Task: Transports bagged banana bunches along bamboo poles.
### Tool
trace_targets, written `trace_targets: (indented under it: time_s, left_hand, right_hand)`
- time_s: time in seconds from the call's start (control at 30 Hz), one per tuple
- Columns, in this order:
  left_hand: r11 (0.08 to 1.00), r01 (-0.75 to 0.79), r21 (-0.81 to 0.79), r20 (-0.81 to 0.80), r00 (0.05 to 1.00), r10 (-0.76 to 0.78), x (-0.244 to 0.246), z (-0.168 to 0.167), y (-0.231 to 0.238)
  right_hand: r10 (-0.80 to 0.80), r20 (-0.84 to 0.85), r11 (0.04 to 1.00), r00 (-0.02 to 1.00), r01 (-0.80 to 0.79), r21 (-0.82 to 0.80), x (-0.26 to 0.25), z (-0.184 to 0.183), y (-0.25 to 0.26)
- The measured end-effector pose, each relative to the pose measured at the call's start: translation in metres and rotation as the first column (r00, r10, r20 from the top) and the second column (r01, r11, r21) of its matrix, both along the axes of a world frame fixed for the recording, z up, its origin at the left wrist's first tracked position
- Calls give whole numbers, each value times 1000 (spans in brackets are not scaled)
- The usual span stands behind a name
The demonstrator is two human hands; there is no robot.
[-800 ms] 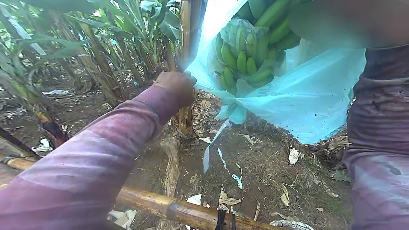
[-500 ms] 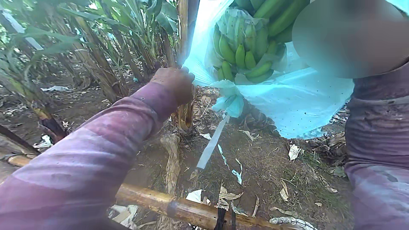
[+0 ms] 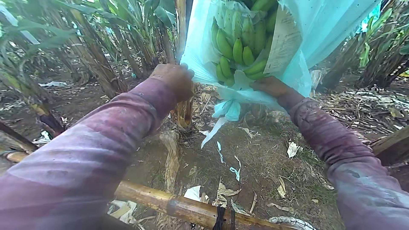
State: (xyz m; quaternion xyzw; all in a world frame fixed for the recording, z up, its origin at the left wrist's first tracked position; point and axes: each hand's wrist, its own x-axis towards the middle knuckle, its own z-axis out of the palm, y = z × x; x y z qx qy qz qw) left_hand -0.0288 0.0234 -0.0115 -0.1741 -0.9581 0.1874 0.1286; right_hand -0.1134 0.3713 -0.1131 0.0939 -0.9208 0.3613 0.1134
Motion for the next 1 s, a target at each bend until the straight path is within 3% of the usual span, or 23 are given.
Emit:
trace_targets:
  time_s: [0.1, 0.17, 0.23, 0.33, 0.47, 0.53, 0.77, 0.83, 1.0]
  left_hand:
    - [1000, -9, -9, 7, 1000, 10, 2, -1, 3]
    - [1000, -9, -13, 8, 1000, 9, 3, -1, 4]
    - [1000, 3, 4, 4, 1000, -3, 4, -1, 3]
    - [1000, -8, 15, 9, 1000, 8, 6, -1, 2]
    - [1000, -12, 23, 3, 1000, 12, 4, -1, 1]
    - [1000, 0, 19, -3, 1000, 1, 2, -1, 0]
    - [999, 3, 32, 12, 1000, -3, 3, -3, 4]
    - [999, 15, 39, 12, 1000, -16, 4, -4, 5]
    - [997, 71, 38, 1, 997, -71, 8, -8, 8]
  right_hand:
    - [-1, 145, 921, 989, 58, -385, -14, -10, -14]
    - [43, 217, 792, 975, 98, -602, -28, -16, -20]
    - [74, 174, 635, 982, 88, -767, -40, -19, -19]
    - [86, 78, 422, 993, 35, -906, -45, -17, -16]
    - [89, 82, 298, 993, 52, -953, -38, -13, -11]
    - [88, 89, 333, 992, 55, -941, -33, -10, -7]
    - [-202, -54, 730, 978, 113, -674, -19, -6, 9]
    - [-208, -95, 778, 974, 106, -619, -19, -6, 16]
    - [-197, -121, 780, 973, 81, -620, -20, -9, 32]
